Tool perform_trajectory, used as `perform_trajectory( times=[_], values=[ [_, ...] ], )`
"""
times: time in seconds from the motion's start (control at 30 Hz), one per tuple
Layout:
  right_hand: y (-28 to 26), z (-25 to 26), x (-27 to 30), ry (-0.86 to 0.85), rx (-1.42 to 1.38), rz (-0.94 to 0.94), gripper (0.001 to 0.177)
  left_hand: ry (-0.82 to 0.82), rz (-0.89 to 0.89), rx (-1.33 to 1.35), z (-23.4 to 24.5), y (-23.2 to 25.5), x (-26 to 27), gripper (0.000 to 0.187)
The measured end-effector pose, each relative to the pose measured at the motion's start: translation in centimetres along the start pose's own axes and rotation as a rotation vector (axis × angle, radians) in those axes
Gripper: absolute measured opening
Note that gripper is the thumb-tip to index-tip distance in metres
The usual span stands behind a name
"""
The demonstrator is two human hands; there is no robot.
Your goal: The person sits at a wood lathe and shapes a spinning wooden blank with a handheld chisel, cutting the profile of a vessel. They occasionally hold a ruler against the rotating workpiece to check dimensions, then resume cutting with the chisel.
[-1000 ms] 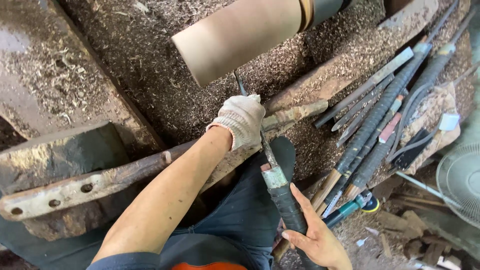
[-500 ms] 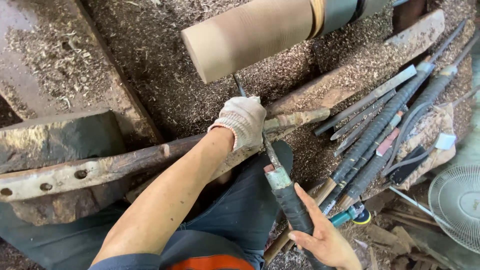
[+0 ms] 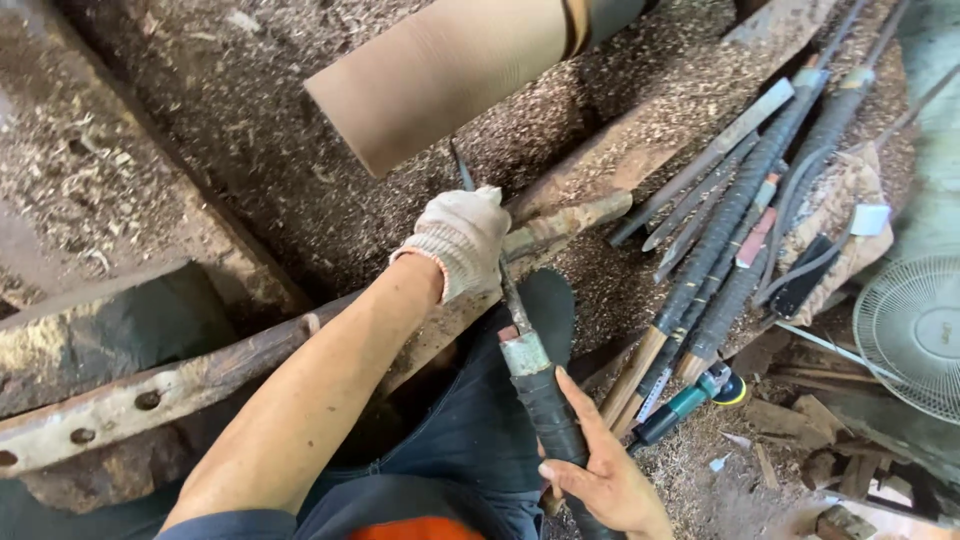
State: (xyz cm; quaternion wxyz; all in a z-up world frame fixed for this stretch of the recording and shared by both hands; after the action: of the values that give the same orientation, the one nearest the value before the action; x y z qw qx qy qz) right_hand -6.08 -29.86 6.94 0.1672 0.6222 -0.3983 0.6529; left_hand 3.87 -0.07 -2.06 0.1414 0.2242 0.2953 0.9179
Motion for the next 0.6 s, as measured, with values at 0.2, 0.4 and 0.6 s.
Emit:
perform_trajectory(
  times=[0.2,0.4,0.6],
  values=[
    [-4.2,2.1,1.0,0.146,0.112,-0.064,0.104,-0.001,0.063,-0.033,-1.2,-0.2,-3.8,0.033],
    [-4.1,5.6,0.6,-0.058,0.145,0.069,0.094,-0.090,0.035,-0.038,0.9,0.7,-3.4,0.035],
    [-5.8,8.2,0.7,-0.012,0.188,-0.176,0.101,-0.087,0.165,0.050,1.4,1.1,-2.9,0.037]
  ],
)
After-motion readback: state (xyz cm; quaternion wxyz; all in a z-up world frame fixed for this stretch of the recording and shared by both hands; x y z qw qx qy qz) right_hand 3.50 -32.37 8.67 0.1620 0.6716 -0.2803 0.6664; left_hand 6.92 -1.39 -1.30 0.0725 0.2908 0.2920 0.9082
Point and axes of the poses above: each hand's wrist, its own x-axis away from the middle knuckle, its own z-axis out of the back of the hand, y = z × x, the point moved 1 cm from there along -x, towards the middle knuckle, and after that the axes turned 15 degrees about -z, right-handed, at the moved point
